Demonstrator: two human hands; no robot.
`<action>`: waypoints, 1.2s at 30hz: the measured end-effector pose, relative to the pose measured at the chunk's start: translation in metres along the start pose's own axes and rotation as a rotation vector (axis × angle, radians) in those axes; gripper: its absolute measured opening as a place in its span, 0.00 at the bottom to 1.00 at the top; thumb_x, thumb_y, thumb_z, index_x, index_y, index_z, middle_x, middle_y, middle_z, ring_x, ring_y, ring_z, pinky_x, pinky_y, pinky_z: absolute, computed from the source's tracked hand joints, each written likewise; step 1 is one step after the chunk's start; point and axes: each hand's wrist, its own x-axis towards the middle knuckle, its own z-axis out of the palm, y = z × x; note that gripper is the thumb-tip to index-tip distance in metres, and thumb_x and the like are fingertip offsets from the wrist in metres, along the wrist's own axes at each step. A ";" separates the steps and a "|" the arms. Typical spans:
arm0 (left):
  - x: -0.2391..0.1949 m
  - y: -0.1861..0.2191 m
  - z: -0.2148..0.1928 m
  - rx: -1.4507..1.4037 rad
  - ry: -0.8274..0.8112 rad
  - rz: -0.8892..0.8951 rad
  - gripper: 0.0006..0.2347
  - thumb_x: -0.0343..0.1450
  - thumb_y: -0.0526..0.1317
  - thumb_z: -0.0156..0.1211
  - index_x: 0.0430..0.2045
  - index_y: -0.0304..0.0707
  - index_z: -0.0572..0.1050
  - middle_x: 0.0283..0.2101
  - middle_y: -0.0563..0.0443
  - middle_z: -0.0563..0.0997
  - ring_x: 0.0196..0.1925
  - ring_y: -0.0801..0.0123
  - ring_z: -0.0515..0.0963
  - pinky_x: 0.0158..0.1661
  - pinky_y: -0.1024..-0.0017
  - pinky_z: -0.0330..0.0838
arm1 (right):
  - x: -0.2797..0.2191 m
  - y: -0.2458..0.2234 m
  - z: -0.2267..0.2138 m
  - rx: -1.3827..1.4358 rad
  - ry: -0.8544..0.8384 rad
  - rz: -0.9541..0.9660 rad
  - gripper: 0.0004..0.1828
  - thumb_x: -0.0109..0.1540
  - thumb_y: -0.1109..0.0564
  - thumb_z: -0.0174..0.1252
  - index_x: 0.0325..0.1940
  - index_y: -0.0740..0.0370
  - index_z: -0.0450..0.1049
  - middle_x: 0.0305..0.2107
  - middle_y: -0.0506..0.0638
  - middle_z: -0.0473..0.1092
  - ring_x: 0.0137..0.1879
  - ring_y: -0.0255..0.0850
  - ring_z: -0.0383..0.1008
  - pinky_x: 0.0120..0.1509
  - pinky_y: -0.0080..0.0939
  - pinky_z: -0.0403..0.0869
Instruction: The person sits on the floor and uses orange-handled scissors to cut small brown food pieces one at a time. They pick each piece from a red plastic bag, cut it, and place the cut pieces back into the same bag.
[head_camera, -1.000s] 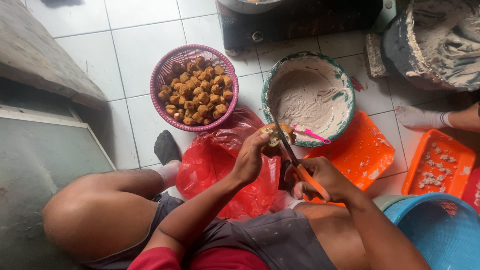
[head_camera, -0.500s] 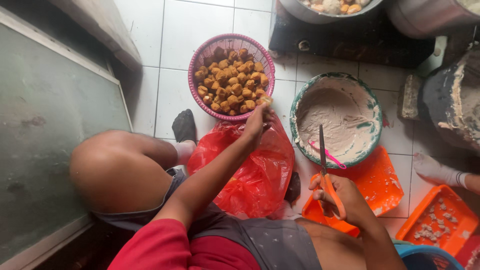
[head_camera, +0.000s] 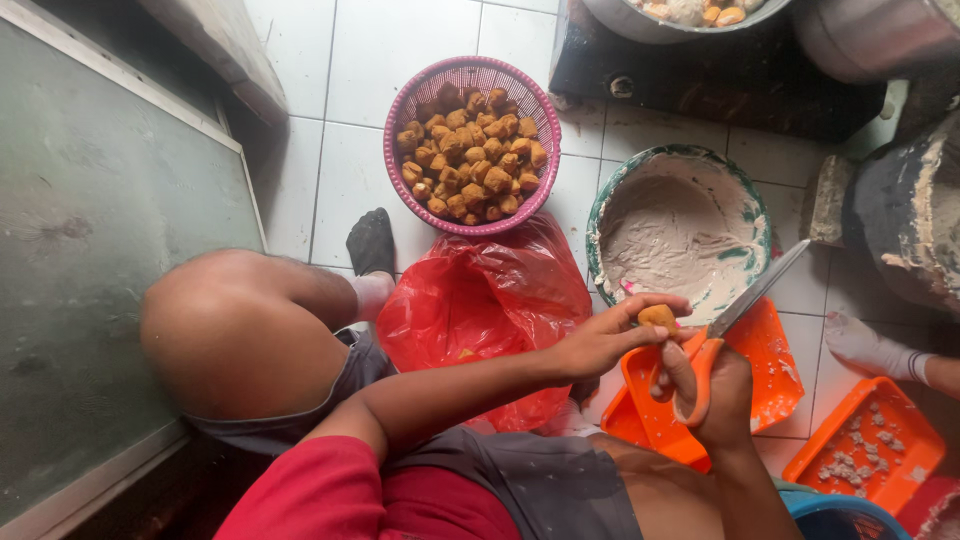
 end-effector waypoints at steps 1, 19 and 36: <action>0.000 0.003 -0.003 0.011 -0.008 0.000 0.21 0.82 0.40 0.52 0.70 0.29 0.62 0.65 0.38 0.75 0.67 0.69 0.74 0.69 0.68 0.65 | -0.001 0.000 0.000 -0.021 0.023 0.013 0.11 0.67 0.58 0.56 0.47 0.70 0.72 0.21 0.48 0.68 0.24 0.33 0.70 0.29 0.33 0.71; -0.004 0.090 -0.013 -0.214 0.220 0.075 0.21 0.78 0.36 0.56 0.68 0.36 0.65 0.54 0.53 0.75 0.57 0.75 0.75 0.59 0.74 0.72 | -0.015 -0.031 0.006 0.331 -0.816 0.466 0.52 0.46 0.29 0.76 0.55 0.72 0.66 0.28 0.49 0.67 0.37 0.40 0.70 0.51 0.45 0.72; -0.022 0.073 0.010 0.207 0.142 0.082 0.24 0.73 0.33 0.66 0.64 0.32 0.66 0.50 0.54 0.80 0.55 0.76 0.79 0.59 0.74 0.72 | -0.006 -0.028 0.004 -0.172 -0.518 0.432 0.11 0.52 0.63 0.65 0.38 0.66 0.77 0.22 0.52 0.79 0.22 0.32 0.75 0.23 0.33 0.70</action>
